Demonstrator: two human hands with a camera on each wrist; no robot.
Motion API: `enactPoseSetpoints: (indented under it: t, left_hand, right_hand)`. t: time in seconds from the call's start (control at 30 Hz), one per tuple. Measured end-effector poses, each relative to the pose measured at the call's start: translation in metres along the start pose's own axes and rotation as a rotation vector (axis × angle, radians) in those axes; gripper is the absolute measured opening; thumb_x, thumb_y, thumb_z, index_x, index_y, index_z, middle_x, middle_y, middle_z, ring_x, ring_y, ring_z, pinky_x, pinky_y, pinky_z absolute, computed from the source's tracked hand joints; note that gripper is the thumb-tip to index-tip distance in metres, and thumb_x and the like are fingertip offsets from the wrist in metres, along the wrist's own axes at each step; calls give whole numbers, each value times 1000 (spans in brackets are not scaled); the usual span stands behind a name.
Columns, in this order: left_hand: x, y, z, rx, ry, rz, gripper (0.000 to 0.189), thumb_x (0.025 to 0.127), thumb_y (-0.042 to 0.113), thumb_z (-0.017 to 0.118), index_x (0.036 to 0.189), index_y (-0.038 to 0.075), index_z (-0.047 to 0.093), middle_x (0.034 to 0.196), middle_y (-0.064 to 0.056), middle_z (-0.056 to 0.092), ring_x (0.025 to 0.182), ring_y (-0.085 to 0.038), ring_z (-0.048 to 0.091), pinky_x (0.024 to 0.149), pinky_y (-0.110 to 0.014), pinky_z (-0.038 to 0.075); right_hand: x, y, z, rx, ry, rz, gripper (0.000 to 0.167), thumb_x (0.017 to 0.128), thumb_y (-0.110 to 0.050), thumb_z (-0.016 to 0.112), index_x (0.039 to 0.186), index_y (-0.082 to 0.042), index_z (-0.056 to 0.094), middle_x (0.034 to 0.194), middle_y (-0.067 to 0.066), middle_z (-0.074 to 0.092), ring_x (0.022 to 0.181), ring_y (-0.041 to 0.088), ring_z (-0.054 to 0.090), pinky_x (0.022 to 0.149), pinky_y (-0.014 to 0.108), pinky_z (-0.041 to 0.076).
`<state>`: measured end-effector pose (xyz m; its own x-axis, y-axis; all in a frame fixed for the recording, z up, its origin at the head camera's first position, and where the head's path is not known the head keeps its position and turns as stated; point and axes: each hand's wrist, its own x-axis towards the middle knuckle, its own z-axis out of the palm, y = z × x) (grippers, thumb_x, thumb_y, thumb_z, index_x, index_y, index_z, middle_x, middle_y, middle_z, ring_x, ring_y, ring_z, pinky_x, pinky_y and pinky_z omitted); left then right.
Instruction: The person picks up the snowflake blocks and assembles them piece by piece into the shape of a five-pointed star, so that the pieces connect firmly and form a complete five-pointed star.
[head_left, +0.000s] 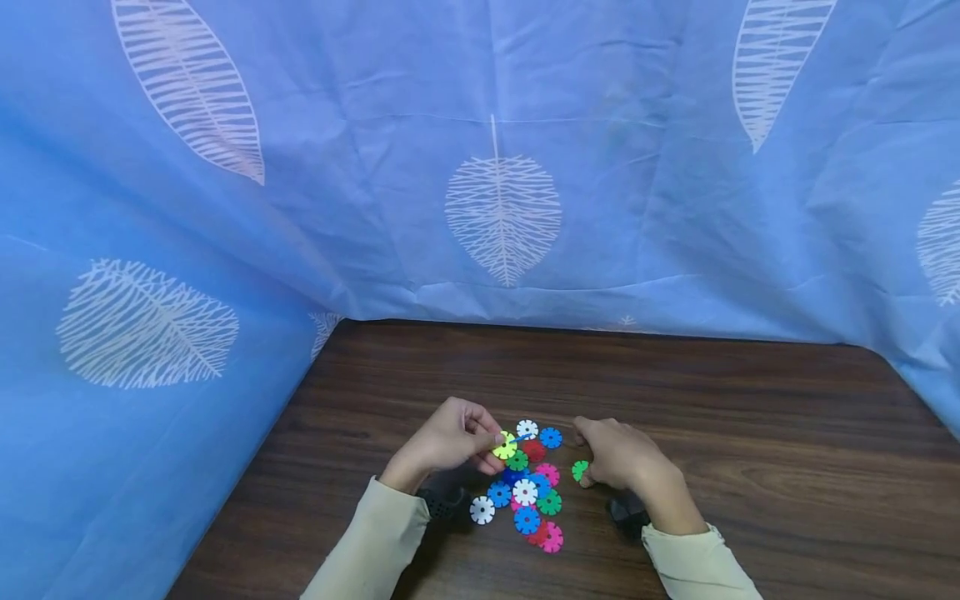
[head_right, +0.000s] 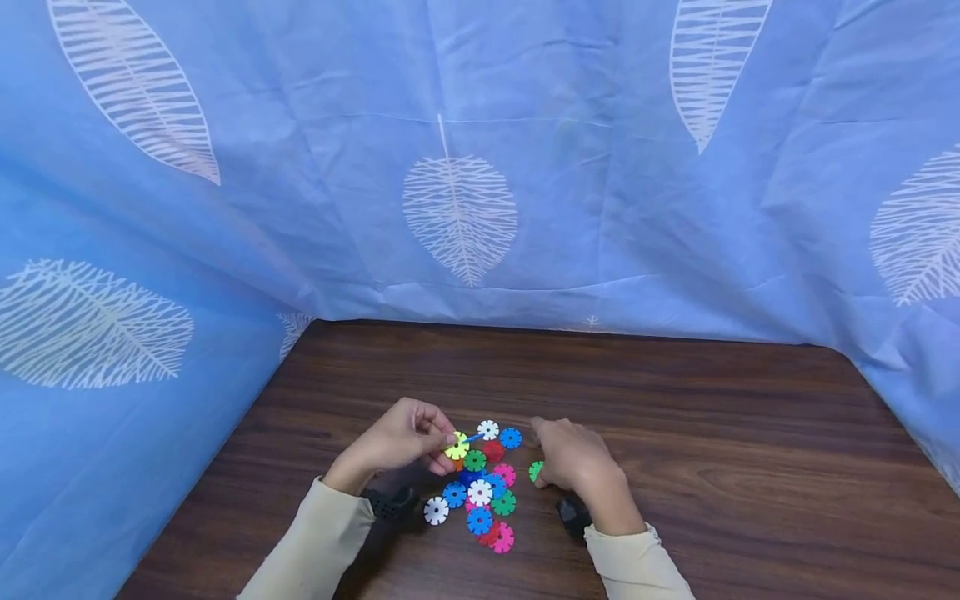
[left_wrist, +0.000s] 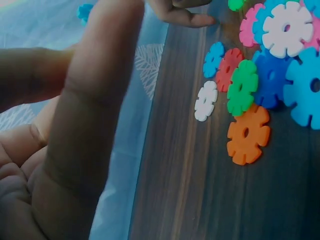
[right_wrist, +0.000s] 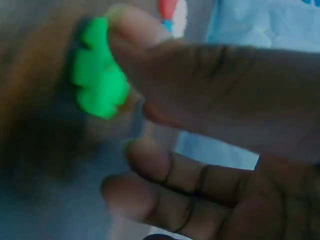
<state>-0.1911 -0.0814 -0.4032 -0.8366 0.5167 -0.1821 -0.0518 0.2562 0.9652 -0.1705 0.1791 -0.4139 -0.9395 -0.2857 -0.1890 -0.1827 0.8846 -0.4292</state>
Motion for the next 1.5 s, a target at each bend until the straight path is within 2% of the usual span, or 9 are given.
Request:
enactPoseSetpoints:
  t: [0.1, 0.17, 0.3, 0.43, 0.57, 0.83, 1.13, 1.3, 1.5]
  left_hand:
    - [1, -1, 1, -8, 6, -8, 11, 102, 1, 63, 98, -9, 66, 80, -16, 72, 70, -28, 76, 69, -44, 63]
    - [3, -2, 2, -9, 2, -9, 12, 103, 2, 62, 99, -9, 65, 79, -16, 71, 69, -27, 76, 69, -43, 63]
    - [4, -5, 3, 4, -17, 3, 13, 104, 1, 59, 104, -11, 63, 81, -19, 71, 67, -24, 75, 69, -42, 63]
    - [6, -6, 4, 7, -23, 20, 11, 105, 2, 58, 106, -9, 61, 82, -20, 70, 66, -22, 73, 71, -44, 63]
    - [7, -6, 5, -30, -22, 15, 12, 105, 3, 58, 108, -8, 59, 82, -21, 71, 65, -20, 72, 72, -45, 63]
    - [7, -3, 6, -89, -31, 11, 13, 108, 3, 51, 111, -9, 56, 81, -18, 72, 67, -20, 74, 74, -49, 63]
    - [7, -2, 2, -154, -47, 26, 16, 108, 4, 49, 114, -10, 54, 92, -29, 72, 71, -20, 75, 74, -42, 63]
    - [7, -2, 2, -183, -48, 32, 16, 107, 4, 50, 115, -9, 54, 96, -33, 71, 72, -19, 74, 75, -42, 63]
    - [6, 1, 5, -177, -36, 42, 15, 107, 4, 54, 113, -9, 55, 90, -24, 74, 73, -23, 76, 74, -43, 63]
  right_hand:
    - [3, 5, 7, 70, -17, -17, 35, 78, -4, 90, 99, -3, 63, 82, 6, 62, 71, 18, 54, 61, 35, 46]
    - [5, 7, 11, 112, -14, -24, 33, 80, -3, 88, 85, -7, 56, 72, 4, 53, 62, 17, 45, 56, 30, 37]
    - [5, 7, 13, 153, -2, -60, 33, 84, -1, 84, 77, -7, 53, 65, 1, 47, 58, 13, 39, 53, 26, 32]
    - [8, 2, 6, 253, 59, -260, 21, 93, -2, 75, 80, -9, 61, 63, -5, 45, 55, 7, 38, 51, 23, 32]
    - [10, -7, 0, 349, 151, -447, 11, 98, -1, 68, 92, -10, 71, 69, -8, 54, 57, 4, 44, 50, 23, 42]
    - [14, -13, 7, 355, 331, -615, 14, 94, 4, 71, 90, -9, 72, 71, -6, 60, 60, 1, 49, 51, 23, 47]
    - [15, -14, 8, 359, 429, -697, 21, 90, 8, 74, 88, -12, 68, 72, -11, 59, 59, 1, 49, 48, 22, 47]
    - [15, -15, 8, 370, 439, -726, 21, 91, 8, 73, 89, -13, 68, 72, -10, 59, 58, 0, 46, 47, 21, 45]
    - [13, -19, 8, 355, 450, -752, 27, 90, 11, 73, 86, -15, 65, 68, -12, 50, 55, -2, 40, 45, 19, 40]
